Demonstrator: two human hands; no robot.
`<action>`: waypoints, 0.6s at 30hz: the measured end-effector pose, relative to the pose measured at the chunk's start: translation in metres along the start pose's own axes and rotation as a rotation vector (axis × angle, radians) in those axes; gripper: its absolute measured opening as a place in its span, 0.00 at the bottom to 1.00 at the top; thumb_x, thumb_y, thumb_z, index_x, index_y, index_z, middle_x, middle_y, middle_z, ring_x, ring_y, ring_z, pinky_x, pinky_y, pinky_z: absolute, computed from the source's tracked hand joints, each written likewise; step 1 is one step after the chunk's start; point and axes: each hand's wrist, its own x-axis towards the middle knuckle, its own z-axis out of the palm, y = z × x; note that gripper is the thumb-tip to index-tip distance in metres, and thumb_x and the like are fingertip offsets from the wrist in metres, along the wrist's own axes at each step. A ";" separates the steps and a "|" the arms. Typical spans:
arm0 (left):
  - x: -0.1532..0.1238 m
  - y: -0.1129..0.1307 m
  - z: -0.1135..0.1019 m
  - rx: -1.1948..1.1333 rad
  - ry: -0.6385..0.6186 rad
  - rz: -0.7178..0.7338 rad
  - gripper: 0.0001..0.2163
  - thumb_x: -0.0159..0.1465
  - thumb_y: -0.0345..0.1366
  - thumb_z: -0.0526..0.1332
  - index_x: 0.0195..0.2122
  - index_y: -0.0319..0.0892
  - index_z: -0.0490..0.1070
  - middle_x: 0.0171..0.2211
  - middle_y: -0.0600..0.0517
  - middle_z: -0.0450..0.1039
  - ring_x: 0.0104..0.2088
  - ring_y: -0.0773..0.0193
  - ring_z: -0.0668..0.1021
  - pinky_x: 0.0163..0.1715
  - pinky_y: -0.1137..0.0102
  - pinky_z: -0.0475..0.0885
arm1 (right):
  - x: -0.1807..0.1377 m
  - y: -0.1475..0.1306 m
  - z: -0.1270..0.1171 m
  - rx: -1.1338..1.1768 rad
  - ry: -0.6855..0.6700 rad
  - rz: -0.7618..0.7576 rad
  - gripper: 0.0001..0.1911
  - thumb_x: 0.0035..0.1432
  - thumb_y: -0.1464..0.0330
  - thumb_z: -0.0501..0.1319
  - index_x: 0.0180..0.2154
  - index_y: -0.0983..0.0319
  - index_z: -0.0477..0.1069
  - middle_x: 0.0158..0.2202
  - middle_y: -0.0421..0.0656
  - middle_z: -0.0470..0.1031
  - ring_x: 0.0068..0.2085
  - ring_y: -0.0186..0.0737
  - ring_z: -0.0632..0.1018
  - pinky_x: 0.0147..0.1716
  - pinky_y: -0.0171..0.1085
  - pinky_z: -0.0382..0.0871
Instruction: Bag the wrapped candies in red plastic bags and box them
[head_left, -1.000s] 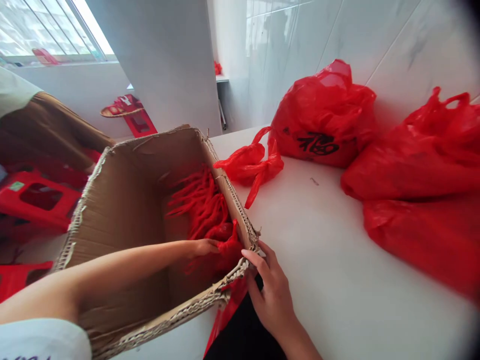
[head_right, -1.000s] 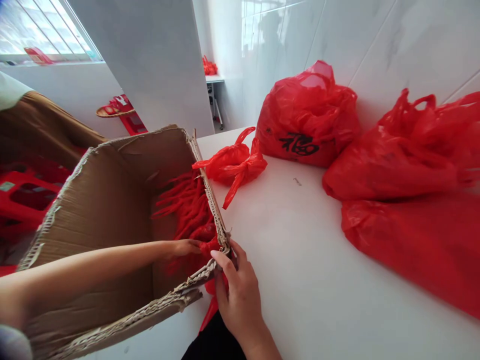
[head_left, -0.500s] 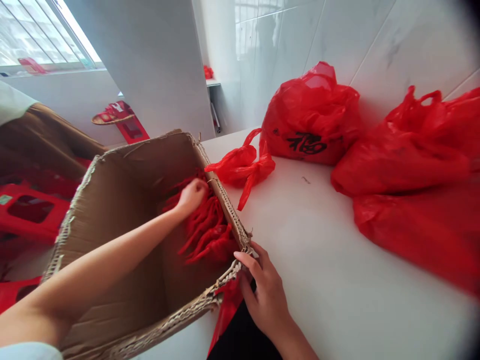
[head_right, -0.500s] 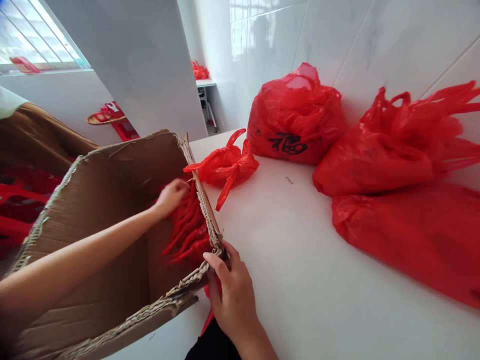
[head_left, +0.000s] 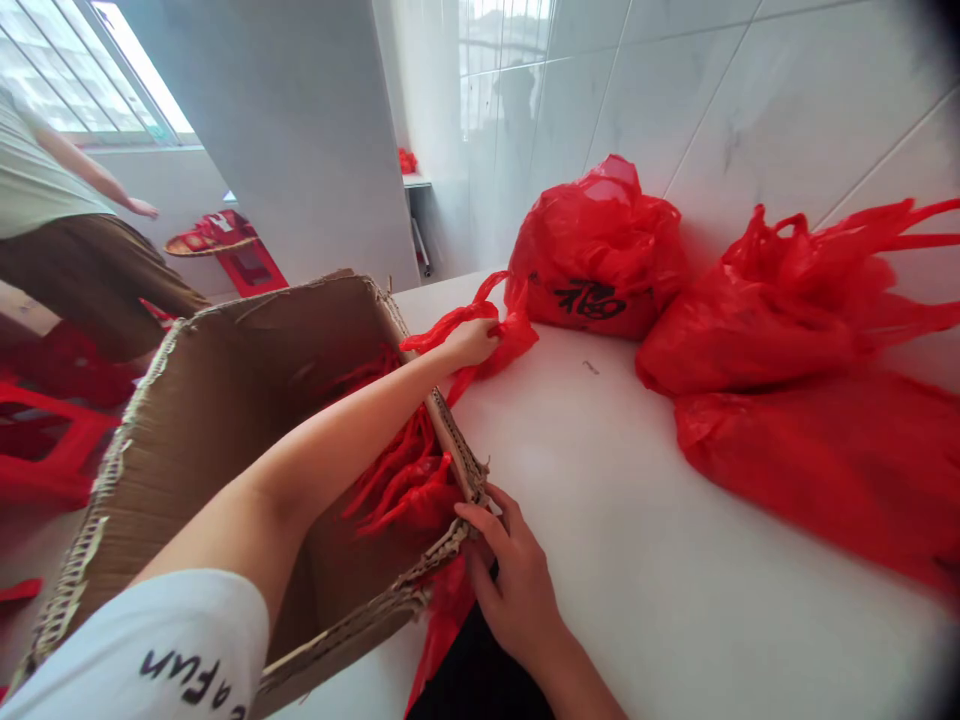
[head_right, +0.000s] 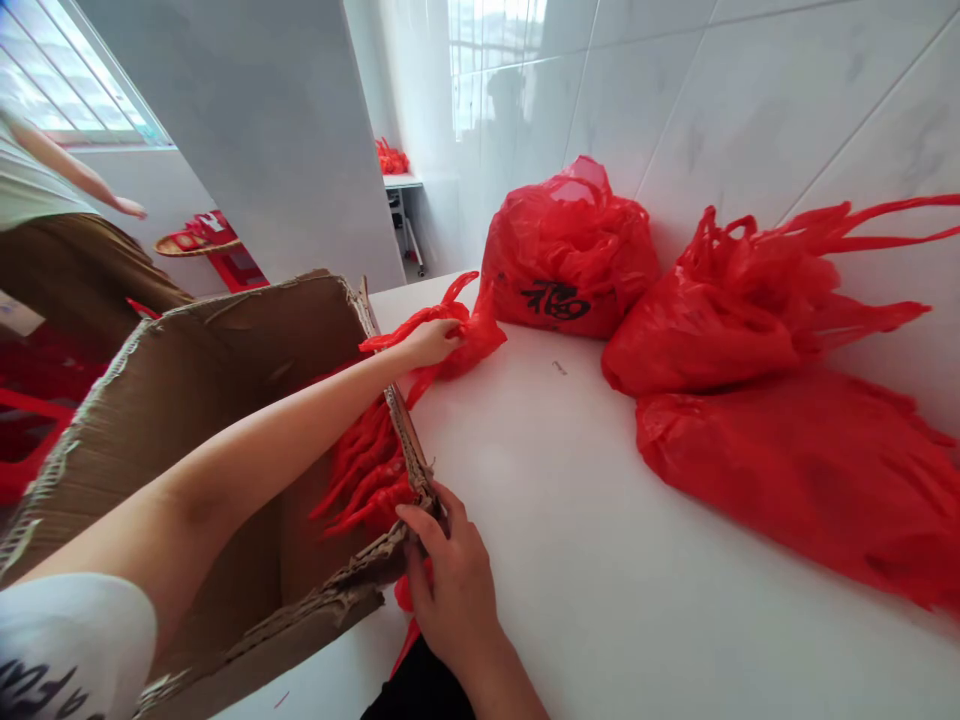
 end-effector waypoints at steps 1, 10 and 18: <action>-0.004 0.001 -0.007 -0.056 -0.014 0.008 0.10 0.64 0.35 0.59 0.37 0.31 0.74 0.36 0.46 0.77 0.43 0.56 0.77 0.46 0.67 0.69 | 0.000 0.000 0.000 0.000 -0.003 0.000 0.25 0.60 0.76 0.54 0.56 0.51 0.66 0.62 0.47 0.60 0.54 0.42 0.74 0.51 0.44 0.72; -0.108 -0.030 -0.124 -0.776 -0.103 -0.328 0.13 0.62 0.38 0.63 0.48 0.43 0.75 0.36 0.49 0.80 0.41 0.54 0.81 0.44 0.61 0.75 | -0.003 0.002 0.002 -0.036 -0.005 0.000 0.24 0.62 0.76 0.52 0.57 0.50 0.65 0.62 0.47 0.58 0.49 0.40 0.76 0.47 0.43 0.73; -0.189 -0.135 -0.046 -0.707 -0.751 -0.773 0.19 0.50 0.44 0.72 0.39 0.40 0.77 0.35 0.48 0.81 0.36 0.54 0.81 0.41 0.60 0.75 | -0.003 0.006 0.004 -0.082 -0.008 -0.040 0.24 0.62 0.75 0.54 0.58 0.51 0.63 0.62 0.48 0.59 0.57 0.44 0.71 0.52 0.45 0.70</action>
